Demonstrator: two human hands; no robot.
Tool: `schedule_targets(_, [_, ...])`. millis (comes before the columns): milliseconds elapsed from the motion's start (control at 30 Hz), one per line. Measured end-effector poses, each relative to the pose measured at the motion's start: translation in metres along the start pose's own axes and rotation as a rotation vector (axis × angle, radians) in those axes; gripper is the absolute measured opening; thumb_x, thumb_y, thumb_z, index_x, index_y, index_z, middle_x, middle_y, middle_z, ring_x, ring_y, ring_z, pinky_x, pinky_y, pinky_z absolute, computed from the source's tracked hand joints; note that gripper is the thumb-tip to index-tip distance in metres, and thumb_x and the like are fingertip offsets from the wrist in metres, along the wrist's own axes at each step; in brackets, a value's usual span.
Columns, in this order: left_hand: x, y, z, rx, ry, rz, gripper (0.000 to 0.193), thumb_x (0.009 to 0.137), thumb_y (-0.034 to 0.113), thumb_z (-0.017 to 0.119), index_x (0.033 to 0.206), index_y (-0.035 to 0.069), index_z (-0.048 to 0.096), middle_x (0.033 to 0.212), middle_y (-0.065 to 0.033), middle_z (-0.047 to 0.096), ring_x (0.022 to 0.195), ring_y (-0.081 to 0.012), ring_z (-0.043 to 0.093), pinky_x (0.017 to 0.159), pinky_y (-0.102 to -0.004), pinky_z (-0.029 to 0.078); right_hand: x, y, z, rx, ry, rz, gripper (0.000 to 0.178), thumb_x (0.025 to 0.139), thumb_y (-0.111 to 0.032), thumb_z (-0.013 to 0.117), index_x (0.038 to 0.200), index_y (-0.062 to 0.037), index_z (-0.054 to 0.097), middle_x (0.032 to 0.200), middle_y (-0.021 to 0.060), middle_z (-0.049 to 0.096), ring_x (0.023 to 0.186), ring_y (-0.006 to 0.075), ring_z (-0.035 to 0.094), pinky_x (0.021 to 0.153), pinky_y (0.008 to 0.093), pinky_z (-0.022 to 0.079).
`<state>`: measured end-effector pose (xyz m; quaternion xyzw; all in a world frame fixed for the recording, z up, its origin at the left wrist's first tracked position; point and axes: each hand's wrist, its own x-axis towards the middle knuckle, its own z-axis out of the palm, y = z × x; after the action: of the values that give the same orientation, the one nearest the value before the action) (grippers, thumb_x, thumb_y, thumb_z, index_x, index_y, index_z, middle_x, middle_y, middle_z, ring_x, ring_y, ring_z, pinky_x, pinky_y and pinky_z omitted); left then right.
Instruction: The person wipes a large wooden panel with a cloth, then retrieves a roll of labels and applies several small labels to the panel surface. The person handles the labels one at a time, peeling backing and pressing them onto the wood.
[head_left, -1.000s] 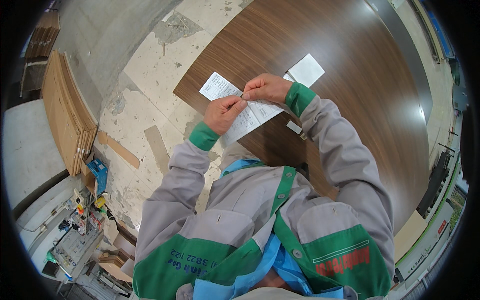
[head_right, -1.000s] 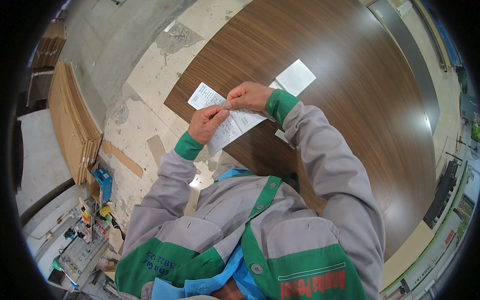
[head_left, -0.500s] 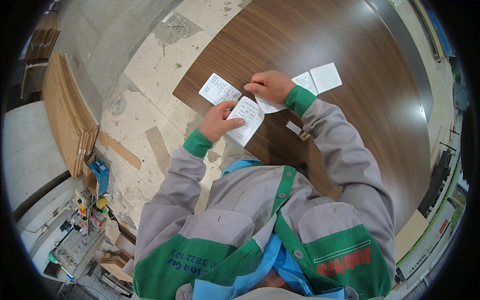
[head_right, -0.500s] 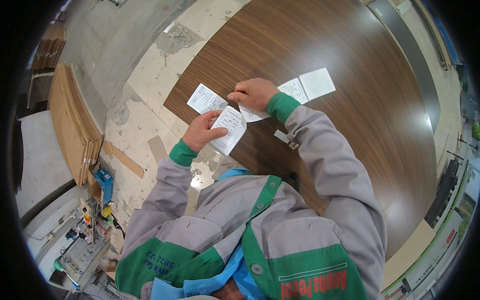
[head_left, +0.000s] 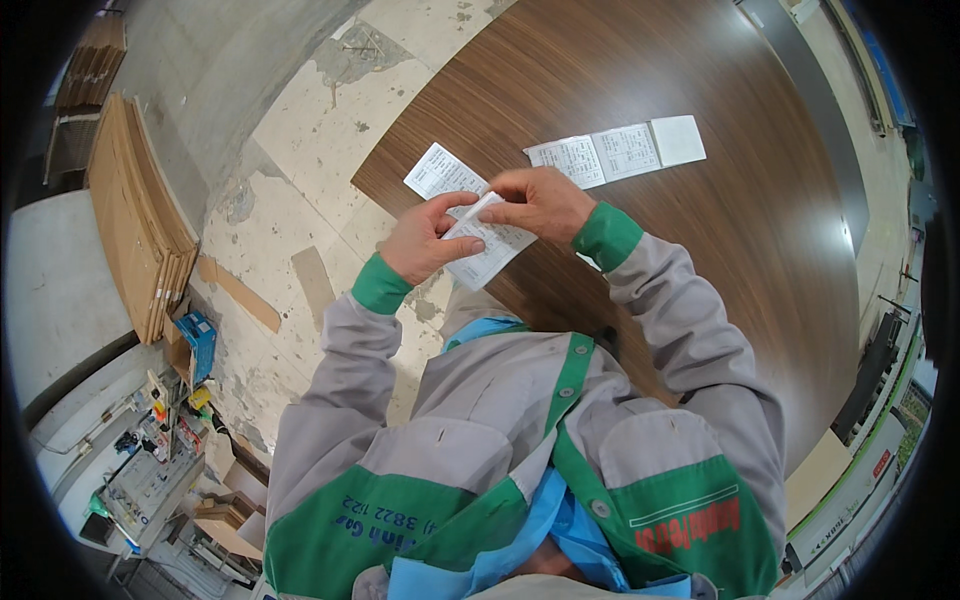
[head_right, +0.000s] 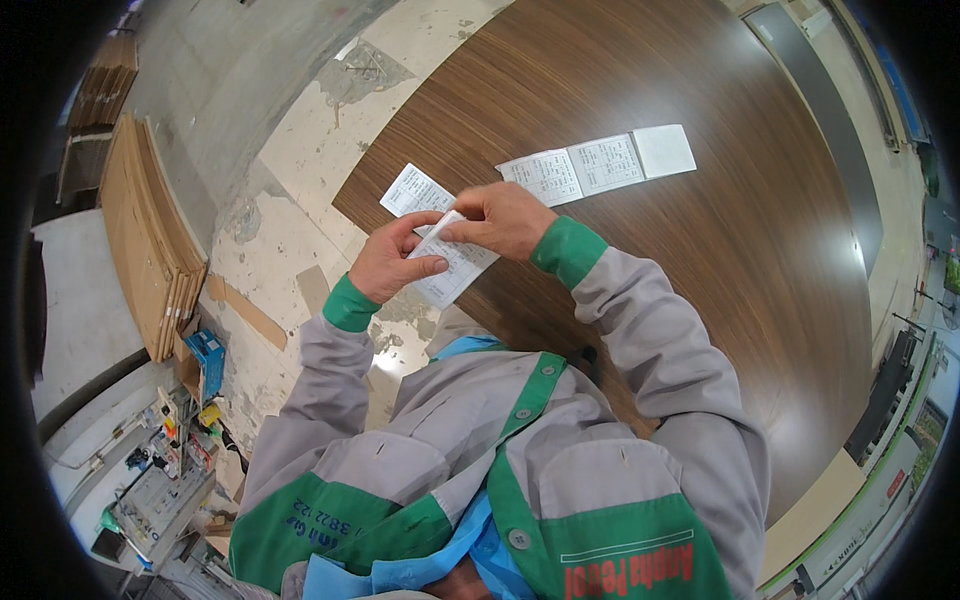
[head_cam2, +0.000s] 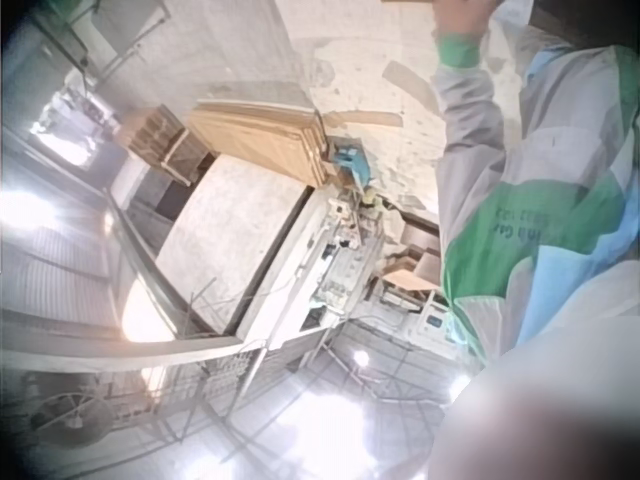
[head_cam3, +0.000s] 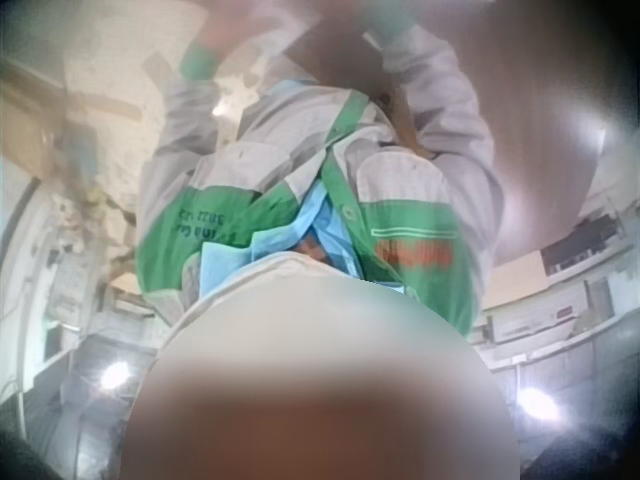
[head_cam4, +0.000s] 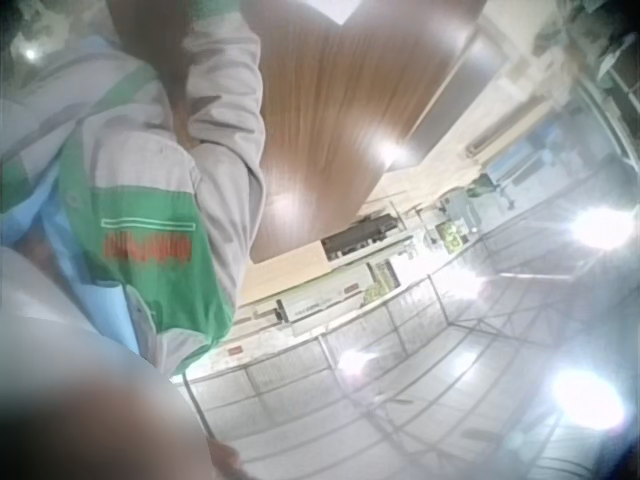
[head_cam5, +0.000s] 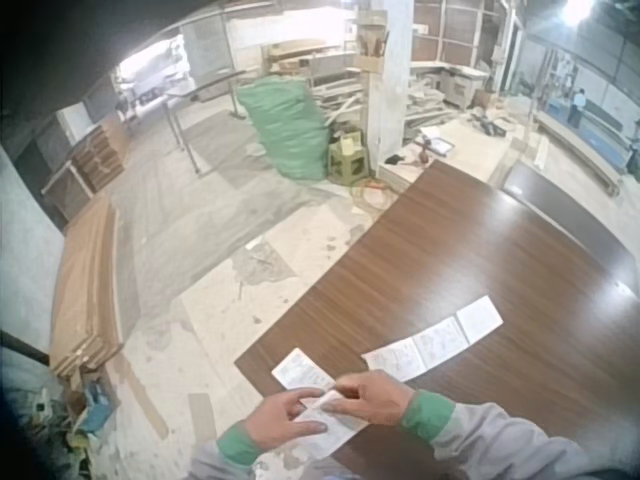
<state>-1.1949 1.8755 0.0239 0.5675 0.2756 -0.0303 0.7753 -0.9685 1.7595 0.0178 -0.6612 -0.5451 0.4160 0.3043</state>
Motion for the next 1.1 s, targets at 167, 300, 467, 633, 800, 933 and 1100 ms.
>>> schedule_targets(167, [-0.014, 0.0, -0.011, 0.264, 0.02, -0.094, 0.035, 0.097, 0.025, 0.072, 0.118, -0.003, 0.067, 0.1, -0.0054, 0.073, 0.088, -0.0101, 0.066, 0.079, -0.0278, 0.054, -0.018, 0.003, -0.004, 0.403, 0.052, 0.316, 0.028, 0.093, -0.026, 0.073, 0.096, 0.0013, 0.072, 0.077, 0.0067, 0.069, 0.067, 0.0127, 0.06, 0.062, 0.0311, 0.05])
schedule_targets(300, [-0.023, -0.008, -0.013, 0.283, -0.025, -0.141, 0.032, 0.098, 0.028, 0.071, 0.113, -0.001, 0.069, 0.097, -0.0037, 0.072, 0.088, -0.0087, 0.064, 0.078, -0.0276, 0.053, -0.031, -0.003, 0.003, 0.076, 0.277, 0.023, 0.028, 0.091, -0.025, 0.074, 0.1, 0.001, 0.072, 0.091, 0.0123, 0.074, 0.082, 0.0301, 0.069, 0.074, 0.0409, 0.053])
schedule_targets(467, [-0.025, -0.006, -0.001, 0.296, -0.143, -0.024, 0.033, 0.1, 0.029, 0.069, 0.114, 0.0, 0.07, 0.094, -0.0019, 0.071, 0.086, -0.0071, 0.061, 0.077, -0.0267, 0.052, -0.024, -0.024, 0.022, -0.11, -0.132, -0.199, 0.031, 0.092, -0.028, 0.072, 0.109, -0.0027, 0.072, 0.097, 0.0168, 0.073, 0.092, 0.0399, 0.068, 0.08, 0.0457, 0.053])
schedule_targets(633, [-0.041, 0.005, 0.0, 0.333, -0.231, -0.071, 0.034, 0.101, 0.031, 0.067, 0.115, 0.0, 0.071, 0.093, -0.0012, 0.07, 0.085, -0.0068, 0.06, 0.076, -0.0264, 0.051, -0.03, -0.03, 0.035, 0.228, -0.325, 0.009, 0.03, 0.097, -0.033, 0.067, 0.095, -0.003, 0.07, 0.078, 0.0087, 0.067, 0.073, 0.0211, 0.063, 0.068, 0.0366, 0.05])
schedule_targets(800, [-0.045, 0.001, 0.003, 0.334, -0.264, -0.12, 0.033, 0.101, 0.031, 0.067, 0.111, 0.001, 0.072, 0.088, -0.0005, 0.069, 0.083, -0.0064, 0.059, 0.073, -0.0258, 0.051, -0.041, -0.022, 0.048, 0.472, -0.442, 0.1, 0.028, 0.1, -0.03, 0.067, 0.097, -0.0024, 0.069, 0.078, 0.0007, 0.064, 0.072, 0.0073, 0.055, 0.063, 0.0289, 0.046])
schedule_targets(933, [-0.042, -0.005, 0.01, 0.401, -0.226, -0.069, 0.028, 0.101, 0.029, 0.066, 0.106, 0.001, 0.072, 0.084, -0.0003, 0.068, 0.079, -0.0063, 0.058, 0.07, -0.0263, 0.05, -0.052, -0.016, 0.051, 0.608, -0.36, 0.171, 0.025, 0.102, -0.027, 0.065, 0.098, -0.0024, 0.069, 0.081, -0.0022, 0.064, 0.072, 0.0038, 0.054, 0.062, 0.0248, 0.046])
schedule_targets(1100, [-0.037, -0.013, 0.02, 0.34, -0.093, 0.037, 0.025, 0.101, 0.026, 0.065, 0.104, 0.002, 0.072, 0.084, -0.0034, 0.07, 0.077, -0.0096, 0.061, 0.069, -0.0279, 0.051, -0.056, -0.009, 0.054, 0.767, -0.259, 0.173, 0.026, 0.103, -0.027, 0.065, 0.098, -0.0022, 0.069, 0.083, -0.0043, 0.064, 0.073, 0.002, 0.054, 0.062, 0.0222, 0.046])
